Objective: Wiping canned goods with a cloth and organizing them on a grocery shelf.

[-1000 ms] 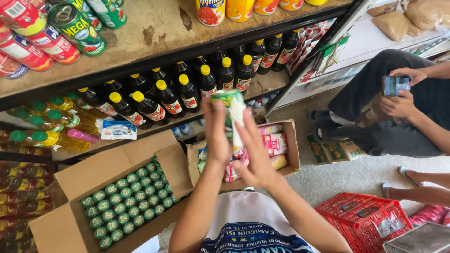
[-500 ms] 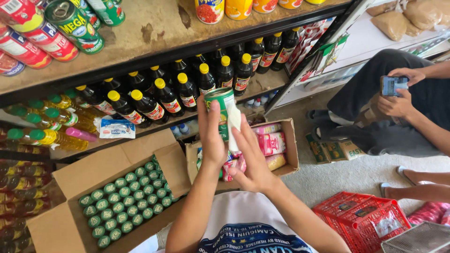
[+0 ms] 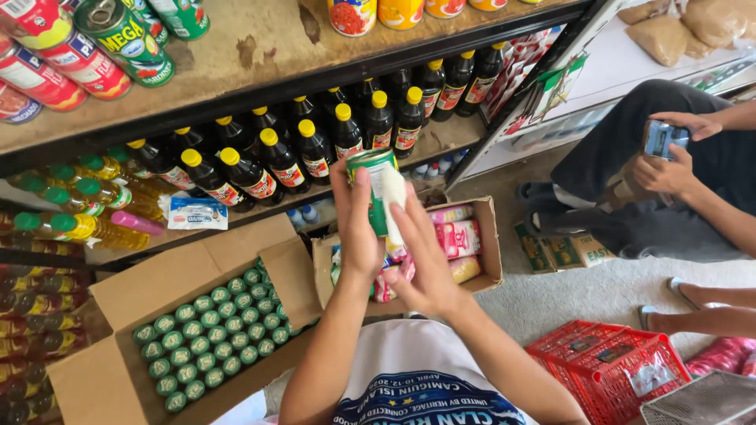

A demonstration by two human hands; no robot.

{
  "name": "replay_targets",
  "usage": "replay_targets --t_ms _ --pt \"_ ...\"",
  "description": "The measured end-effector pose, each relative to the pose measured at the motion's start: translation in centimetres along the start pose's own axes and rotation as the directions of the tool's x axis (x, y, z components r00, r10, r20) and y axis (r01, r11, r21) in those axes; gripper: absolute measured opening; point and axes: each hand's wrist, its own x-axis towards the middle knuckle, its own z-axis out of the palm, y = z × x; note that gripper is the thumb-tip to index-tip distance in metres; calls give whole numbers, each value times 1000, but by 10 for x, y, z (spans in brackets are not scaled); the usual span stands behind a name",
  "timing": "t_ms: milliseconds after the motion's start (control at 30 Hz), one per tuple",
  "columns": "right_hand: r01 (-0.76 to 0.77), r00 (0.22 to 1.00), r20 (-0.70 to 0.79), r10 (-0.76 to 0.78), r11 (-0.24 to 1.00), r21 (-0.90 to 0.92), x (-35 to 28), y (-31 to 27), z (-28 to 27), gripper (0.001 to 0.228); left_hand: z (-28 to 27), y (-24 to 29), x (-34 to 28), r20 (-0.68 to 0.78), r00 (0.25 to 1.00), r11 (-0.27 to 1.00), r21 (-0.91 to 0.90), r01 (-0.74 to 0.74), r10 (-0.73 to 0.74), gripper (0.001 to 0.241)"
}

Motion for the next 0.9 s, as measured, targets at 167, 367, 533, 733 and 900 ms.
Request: replay_targets --t_ms 167,367,533,733,900 --pt "60 997 -49 -64 995 -76 35 -7 -17 71 18 26 -24 81 993 987 146 69 -81 44" --pt "50 996 -69 -52 998 -23 15 -5 -5 73 2 2 -8 80 994 994 85 68 -74 47" --pt "57 998 -29 -57 998 13 20 -3 -5 74 -3 8 -2 77 997 987 164 -5 -8 51" --pt "91 991 -89 -104 986 -142 35 -5 -11 70 10 21 -9 232 970 955 296 -3 -68 48" --pt "58 998 17 -58 998 -23 9 -3 4 73 3 7 16 -44 997 996 66 -66 69 33"
